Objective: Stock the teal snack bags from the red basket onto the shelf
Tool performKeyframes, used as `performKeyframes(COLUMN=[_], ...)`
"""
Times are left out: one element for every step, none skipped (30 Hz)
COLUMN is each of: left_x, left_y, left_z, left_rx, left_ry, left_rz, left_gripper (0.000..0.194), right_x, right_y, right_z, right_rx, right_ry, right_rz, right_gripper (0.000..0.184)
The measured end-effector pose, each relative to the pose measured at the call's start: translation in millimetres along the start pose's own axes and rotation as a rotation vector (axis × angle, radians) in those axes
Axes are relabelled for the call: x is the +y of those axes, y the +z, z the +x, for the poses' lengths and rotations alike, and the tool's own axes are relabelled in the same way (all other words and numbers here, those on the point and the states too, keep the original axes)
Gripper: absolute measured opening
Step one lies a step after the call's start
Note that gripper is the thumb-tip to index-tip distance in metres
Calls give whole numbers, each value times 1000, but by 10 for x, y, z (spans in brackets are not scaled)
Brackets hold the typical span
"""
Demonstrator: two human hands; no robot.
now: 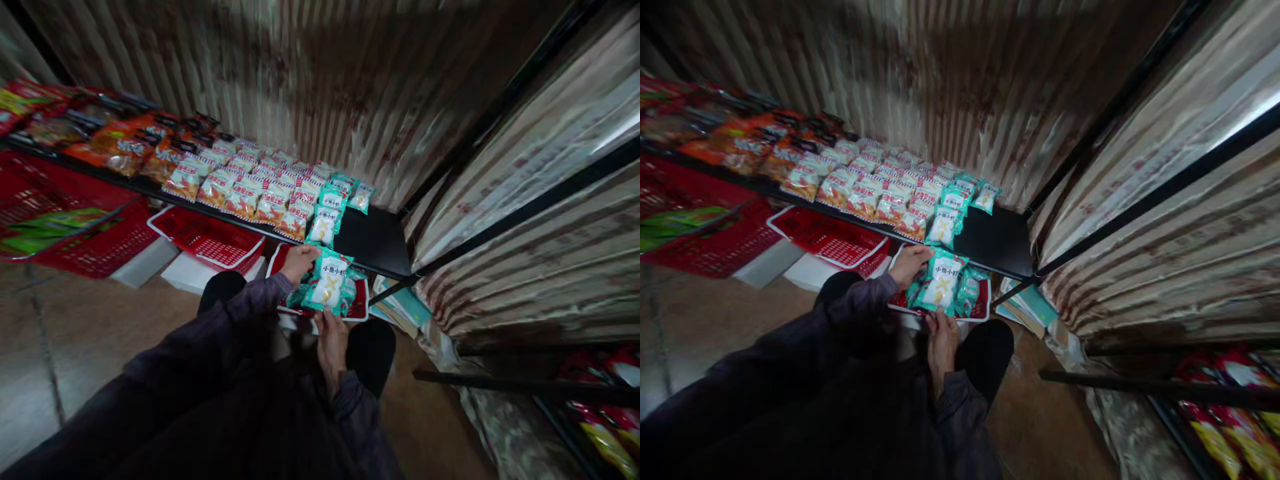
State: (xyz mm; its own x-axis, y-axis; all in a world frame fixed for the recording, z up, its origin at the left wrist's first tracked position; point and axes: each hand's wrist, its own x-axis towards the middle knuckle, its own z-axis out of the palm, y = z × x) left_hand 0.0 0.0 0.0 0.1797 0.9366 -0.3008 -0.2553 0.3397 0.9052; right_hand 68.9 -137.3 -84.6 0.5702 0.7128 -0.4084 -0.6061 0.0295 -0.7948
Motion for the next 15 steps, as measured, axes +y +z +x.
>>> performKeyframes(left_x=[-2, -5, -9, -15, -23, -33, -44, -55, -66, -76, -84, -90, -94, -96, -94], left_y=[10, 18, 25, 29, 30, 29, 25, 19, 13, 7, 3, 1, 2, 6, 11], left_z=[7, 14, 22, 31, 41, 51, 60, 68, 74, 80, 84, 88, 91, 94, 96], left_rx=[3, 6, 8, 10, 11, 11, 13, 14, 15, 14, 9, 6, 2, -1, -4], left_ry=[9, 18, 27, 35, 45, 54, 64, 75, 84, 92, 96, 99, 101, 104, 110], left_rz=[3, 5, 6, 6, 4, 2, -2, -5, -9, -13, -18, -25, -32, -37, -41], left_gripper=[31, 31, 30, 29, 28, 26, 25, 25, 25, 25, 25, 25, 26, 26, 25], right_x=[13, 26, 38, 48, 57, 63, 67, 69, 69, 68, 65, 61, 57, 51, 45], right_y=[-5, -8, -9, -6, 1, 10, 21, 33, 45, 56, 65, 73, 79, 85, 90], right_z=[7, 14, 19, 21, 20, 16, 10, 1, -9, -18, -25, -29, -31, -28, -24], right_rx=[-2, -3, -2, -1, 1, 5, 6, 4, -1, -11, -22, -33, -41, -44, -47], right_ry=[-18, -32, -42, -49, -53, -53, -50, -47, -42, -37, -34, -33, -34, -34, -32], right_rz=[-10, -14, -12, -4, 11, 33, 57, 80, 99, 113, 119, 121, 120, 120, 121], right_gripper=[30, 29, 29, 29, 29, 30, 30, 32, 33, 34, 34, 35, 35, 36, 37])
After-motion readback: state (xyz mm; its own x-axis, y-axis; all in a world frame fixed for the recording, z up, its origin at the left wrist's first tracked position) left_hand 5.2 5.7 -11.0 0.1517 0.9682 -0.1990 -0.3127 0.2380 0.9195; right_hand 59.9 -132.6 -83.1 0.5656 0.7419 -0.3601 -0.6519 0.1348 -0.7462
